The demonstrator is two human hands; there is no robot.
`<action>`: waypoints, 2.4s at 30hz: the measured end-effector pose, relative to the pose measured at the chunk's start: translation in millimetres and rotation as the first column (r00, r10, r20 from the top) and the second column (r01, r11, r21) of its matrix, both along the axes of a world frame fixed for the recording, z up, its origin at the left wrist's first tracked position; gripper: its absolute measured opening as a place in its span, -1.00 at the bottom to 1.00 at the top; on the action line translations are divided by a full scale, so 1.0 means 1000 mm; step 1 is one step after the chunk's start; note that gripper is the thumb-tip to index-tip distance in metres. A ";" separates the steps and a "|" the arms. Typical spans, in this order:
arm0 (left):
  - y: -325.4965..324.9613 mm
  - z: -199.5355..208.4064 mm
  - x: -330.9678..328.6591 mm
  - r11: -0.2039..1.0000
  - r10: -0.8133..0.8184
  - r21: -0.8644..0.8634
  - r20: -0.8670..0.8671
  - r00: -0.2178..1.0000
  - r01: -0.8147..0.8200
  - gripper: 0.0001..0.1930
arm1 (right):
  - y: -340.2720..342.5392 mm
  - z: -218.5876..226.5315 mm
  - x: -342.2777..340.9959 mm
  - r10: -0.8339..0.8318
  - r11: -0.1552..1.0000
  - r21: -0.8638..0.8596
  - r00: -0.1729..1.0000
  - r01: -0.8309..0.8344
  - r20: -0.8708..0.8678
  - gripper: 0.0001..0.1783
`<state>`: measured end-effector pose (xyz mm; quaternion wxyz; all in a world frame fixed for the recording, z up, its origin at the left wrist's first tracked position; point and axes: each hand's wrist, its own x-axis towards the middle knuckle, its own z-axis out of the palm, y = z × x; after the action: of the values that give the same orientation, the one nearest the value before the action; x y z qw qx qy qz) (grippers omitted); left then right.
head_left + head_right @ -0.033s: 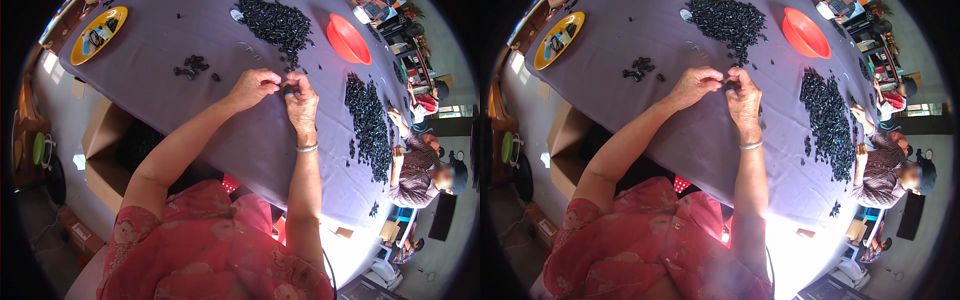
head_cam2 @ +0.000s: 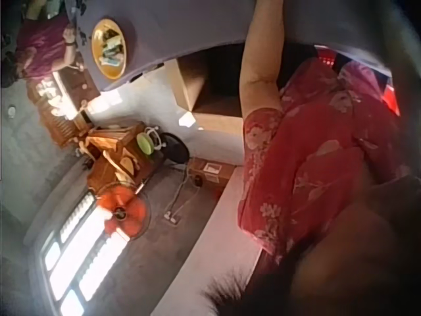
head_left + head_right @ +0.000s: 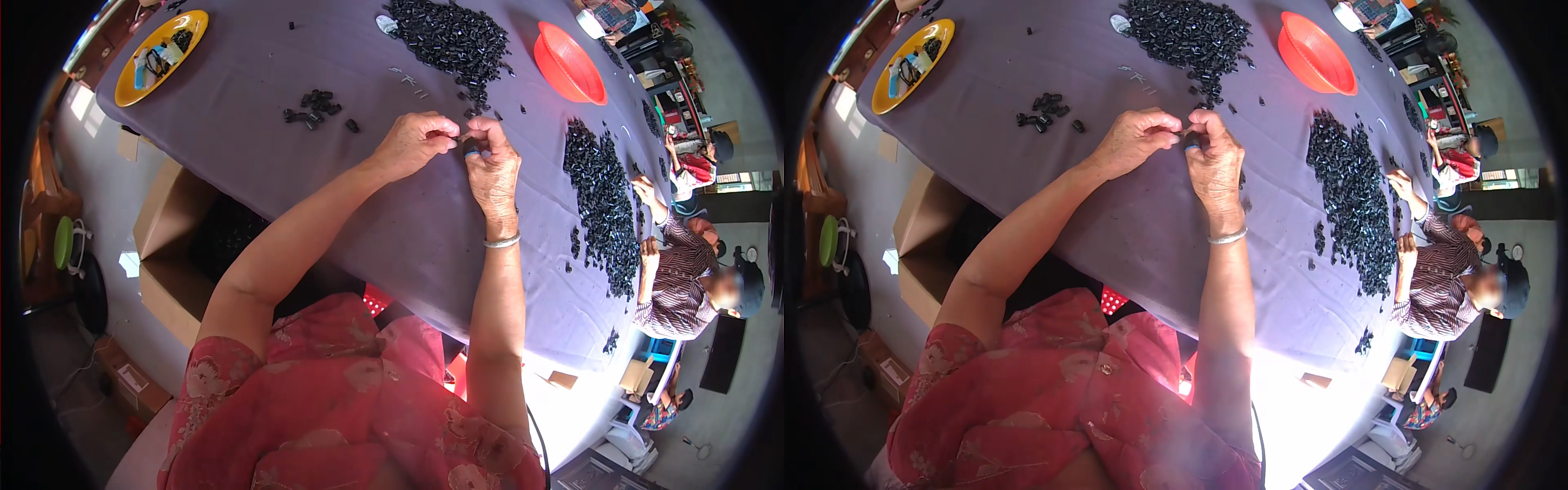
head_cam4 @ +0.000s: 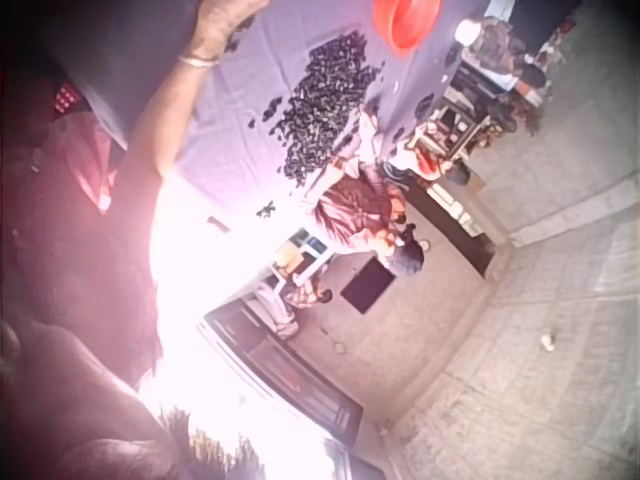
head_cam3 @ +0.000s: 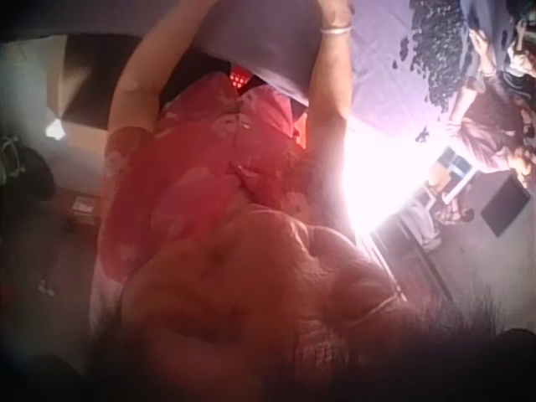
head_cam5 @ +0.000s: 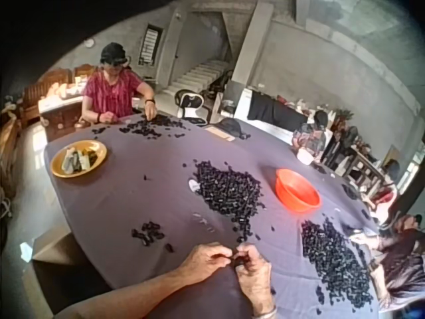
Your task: Inspecting and sorting small black plastic components on a table in a manufacturing setting.
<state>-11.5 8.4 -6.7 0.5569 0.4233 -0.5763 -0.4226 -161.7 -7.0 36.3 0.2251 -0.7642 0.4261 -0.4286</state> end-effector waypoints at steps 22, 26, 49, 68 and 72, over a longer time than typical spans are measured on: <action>0.000 0.002 0.000 0.999 -0.027 0.038 0.033 0.999 0.026 -0.86 | -0.008 0.005 -0.009 0.177 0.982 0.083 0.977 -0.168 -0.122 -0.54; 0.000 0.000 0.000 0.999 -0.024 0.044 0.068 0.997 0.021 -0.85 | -0.004 0.005 -0.008 0.161 0.978 0.152 0.982 -0.145 -0.095 -0.52; -0.003 0.002 0.003 0.996 -0.032 0.078 0.000 0.999 0.032 -0.83 | -0.010 -0.016 -0.112 -0.126 0.956 0.285 0.978 0.075 0.167 -0.87; -0.002 0.003 0.001 0.998 -0.027 0.052 0.024 0.999 0.026 -0.86 | -0.001 -0.019 -0.092 0.002 0.985 0.170 0.998 0.008 -0.060 -0.70; -0.004 0.001 0.003 0.999 -0.024 0.023 0.076 0.997 0.023 -0.85 | 0.003 -0.009 -0.084 -0.025 0.998 0.057 0.968 0.041 -0.249 -0.69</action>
<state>-8.9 4.7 -5.2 0.5246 0.4386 -0.5974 -0.4190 -245.6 -4.2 27.3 0.1863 -0.7973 0.4764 -0.3202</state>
